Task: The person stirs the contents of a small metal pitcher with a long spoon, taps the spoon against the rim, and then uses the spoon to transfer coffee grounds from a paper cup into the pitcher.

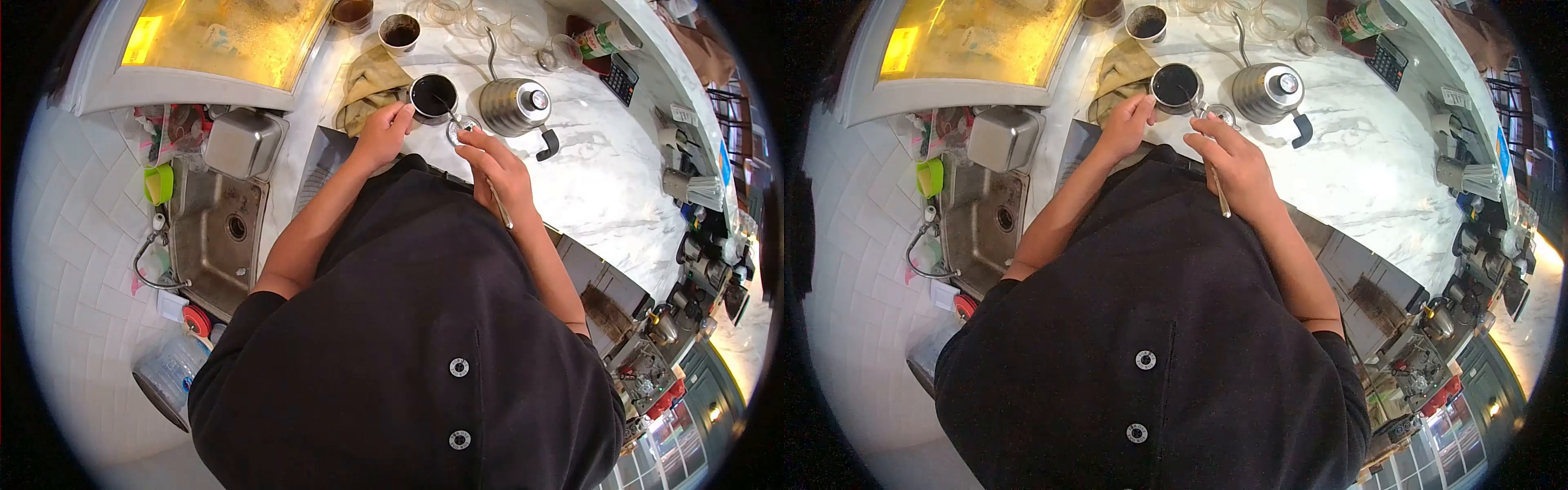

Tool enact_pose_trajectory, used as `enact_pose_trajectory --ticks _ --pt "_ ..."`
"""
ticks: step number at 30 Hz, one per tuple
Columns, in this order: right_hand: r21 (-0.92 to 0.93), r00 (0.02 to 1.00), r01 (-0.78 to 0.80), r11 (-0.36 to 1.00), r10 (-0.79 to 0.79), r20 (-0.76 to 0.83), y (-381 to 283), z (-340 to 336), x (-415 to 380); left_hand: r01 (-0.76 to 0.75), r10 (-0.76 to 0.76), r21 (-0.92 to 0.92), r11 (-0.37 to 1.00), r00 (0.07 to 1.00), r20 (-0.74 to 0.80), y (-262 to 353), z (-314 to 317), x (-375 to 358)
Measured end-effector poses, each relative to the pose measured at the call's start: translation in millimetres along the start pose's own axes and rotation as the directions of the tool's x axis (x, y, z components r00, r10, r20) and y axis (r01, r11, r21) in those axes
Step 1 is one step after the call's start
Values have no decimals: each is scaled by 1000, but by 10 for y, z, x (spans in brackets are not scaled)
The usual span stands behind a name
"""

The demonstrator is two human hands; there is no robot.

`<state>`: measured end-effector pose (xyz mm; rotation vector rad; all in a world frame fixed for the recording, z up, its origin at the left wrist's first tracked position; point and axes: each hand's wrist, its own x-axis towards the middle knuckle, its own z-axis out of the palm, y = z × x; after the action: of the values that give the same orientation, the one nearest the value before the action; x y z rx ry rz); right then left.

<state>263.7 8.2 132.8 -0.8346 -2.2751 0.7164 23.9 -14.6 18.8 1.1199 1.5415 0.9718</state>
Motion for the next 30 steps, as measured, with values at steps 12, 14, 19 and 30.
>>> enact_pose_trajectory --ticks 12,14,19,30 --pt "28 999 5 1000 -6 36 60 -7 -55 -34 32 -62 998 999 -30 -14 27 7" --pt "29 999 -1 1000 0 40 53 -19 -53 -14 14 -48 999 1000 -7 -11 22 -4" --pt "29 999 8 1000 -9 42 57 -24 -63 -17 17 -49 999 1000 -4 7 15 -10" --pt "47 999 43 998 -41 -32 25 -38 11 -67 63 -98 993 997 -51 -79 52 17"
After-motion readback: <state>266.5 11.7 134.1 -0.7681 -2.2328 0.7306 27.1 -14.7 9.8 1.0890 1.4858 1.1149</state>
